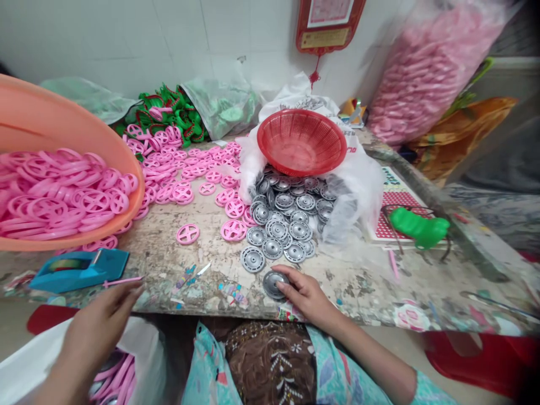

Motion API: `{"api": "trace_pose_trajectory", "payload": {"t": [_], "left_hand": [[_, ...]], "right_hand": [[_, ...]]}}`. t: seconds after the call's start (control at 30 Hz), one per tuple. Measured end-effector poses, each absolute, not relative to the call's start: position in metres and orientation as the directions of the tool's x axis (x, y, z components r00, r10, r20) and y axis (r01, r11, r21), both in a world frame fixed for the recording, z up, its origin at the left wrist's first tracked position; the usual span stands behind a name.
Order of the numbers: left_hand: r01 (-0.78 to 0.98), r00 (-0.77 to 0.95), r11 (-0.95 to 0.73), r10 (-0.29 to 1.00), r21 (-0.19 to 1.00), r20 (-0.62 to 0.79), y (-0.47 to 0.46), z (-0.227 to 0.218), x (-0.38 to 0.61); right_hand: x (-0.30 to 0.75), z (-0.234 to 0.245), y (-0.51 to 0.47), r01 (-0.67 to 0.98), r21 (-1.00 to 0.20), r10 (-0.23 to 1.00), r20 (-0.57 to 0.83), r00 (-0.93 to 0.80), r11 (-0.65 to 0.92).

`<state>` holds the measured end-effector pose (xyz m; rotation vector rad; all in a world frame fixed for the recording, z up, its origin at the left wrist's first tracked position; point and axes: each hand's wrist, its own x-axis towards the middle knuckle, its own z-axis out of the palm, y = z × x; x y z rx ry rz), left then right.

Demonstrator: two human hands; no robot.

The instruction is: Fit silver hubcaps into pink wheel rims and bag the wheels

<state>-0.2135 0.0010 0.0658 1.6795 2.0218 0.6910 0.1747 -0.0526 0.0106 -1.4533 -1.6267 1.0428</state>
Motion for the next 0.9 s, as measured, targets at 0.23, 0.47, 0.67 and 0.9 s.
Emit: {"api": "trace_pose_trajectory", "payload": {"t": [0.23,0.47,0.67,0.9], "left_hand": [[0.971,0.164,-0.183,0.979,0.157,0.125,0.104,0.040,-0.146],[0.907,0.364,-0.377,0.926,0.191,0.097,0.088,0.033,-0.140],[0.870,0.269,-0.271,0.961,0.411,0.064,0.064,0.018,-0.131],[0.847,0.255,-0.194,0.965,0.494,-0.059,0.081,0.016,-0.125]], "right_hand": [[0.177,0.012,-0.054,0.366,-0.929,0.994,0.010,-0.108,0.049],[0.178,0.014,-0.053,0.298,-0.954,0.997,-0.006,-0.083,0.019],[0.176,0.013,-0.052,0.306,-0.952,0.998,-0.023,-0.065,-0.002],[0.175,0.008,-0.052,0.279,-0.960,0.997,-0.023,-0.076,-0.001]]}}
